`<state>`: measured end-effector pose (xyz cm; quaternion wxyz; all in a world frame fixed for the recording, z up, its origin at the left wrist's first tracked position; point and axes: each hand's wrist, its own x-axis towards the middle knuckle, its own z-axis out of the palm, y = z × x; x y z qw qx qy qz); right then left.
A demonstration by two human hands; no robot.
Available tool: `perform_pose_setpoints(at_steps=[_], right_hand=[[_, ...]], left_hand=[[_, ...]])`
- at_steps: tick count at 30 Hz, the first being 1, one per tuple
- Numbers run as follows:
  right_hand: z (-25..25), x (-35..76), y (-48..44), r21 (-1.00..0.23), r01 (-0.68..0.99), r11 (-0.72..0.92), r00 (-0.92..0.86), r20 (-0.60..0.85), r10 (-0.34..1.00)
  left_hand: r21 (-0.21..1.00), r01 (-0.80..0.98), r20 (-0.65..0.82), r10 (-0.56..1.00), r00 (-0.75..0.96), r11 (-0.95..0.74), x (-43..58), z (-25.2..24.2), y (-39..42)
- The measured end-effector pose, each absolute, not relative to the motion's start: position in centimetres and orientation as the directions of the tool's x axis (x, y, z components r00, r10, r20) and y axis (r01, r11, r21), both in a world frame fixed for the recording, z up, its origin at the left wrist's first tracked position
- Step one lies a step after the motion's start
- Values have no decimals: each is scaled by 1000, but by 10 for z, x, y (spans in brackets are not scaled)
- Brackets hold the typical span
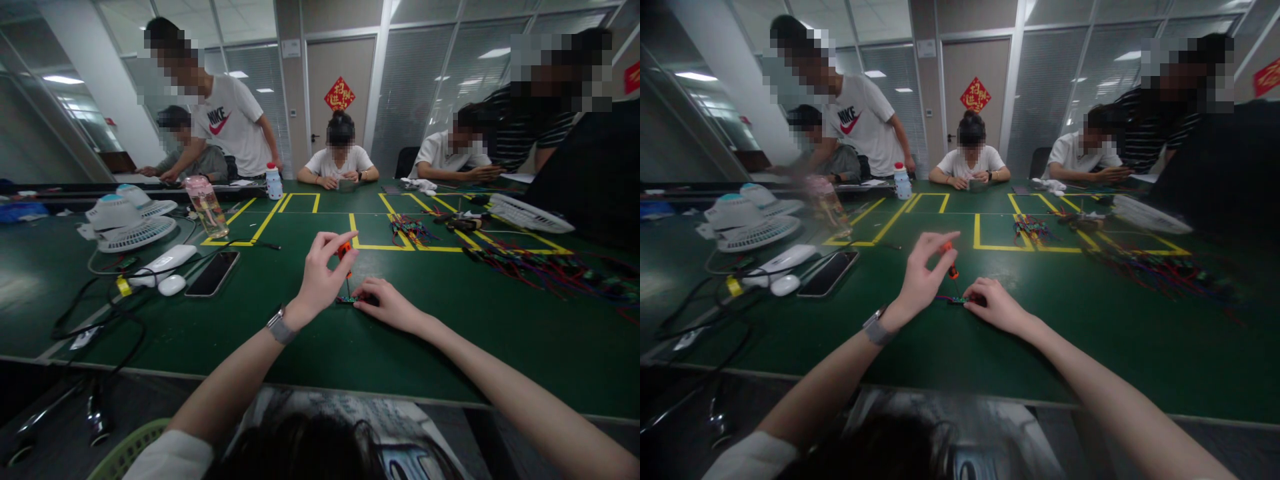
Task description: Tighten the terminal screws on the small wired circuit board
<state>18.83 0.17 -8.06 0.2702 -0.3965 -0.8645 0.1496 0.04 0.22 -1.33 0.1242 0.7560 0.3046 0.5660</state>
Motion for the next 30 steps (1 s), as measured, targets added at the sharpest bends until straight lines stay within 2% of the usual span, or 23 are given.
perform_pose_setpoints(at_steps=[5,9,16,22,27,30], right_hand=[[-81,189,2,-486,596,639,-539,348,767],[-81,189,2,-488,597,637,-538,346,769],[-81,189,2,-485,596,640,-537,353,767],[-81,188,2,-484,596,641,-538,351,766],[-82,189,3,-490,586,645,-541,356,762],[-82,189,3,-495,582,646,-543,355,761]], left_hand=[[574,237,765,617,186,-784,1,-13,3],[556,296,780,611,137,-777,2,-13,3],[566,209,769,602,215,-798,1,-15,4],[555,291,781,608,140,-779,1,-14,4],[623,181,722,648,243,-761,0,-18,9],[644,158,713,662,233,-749,1,-19,10]])
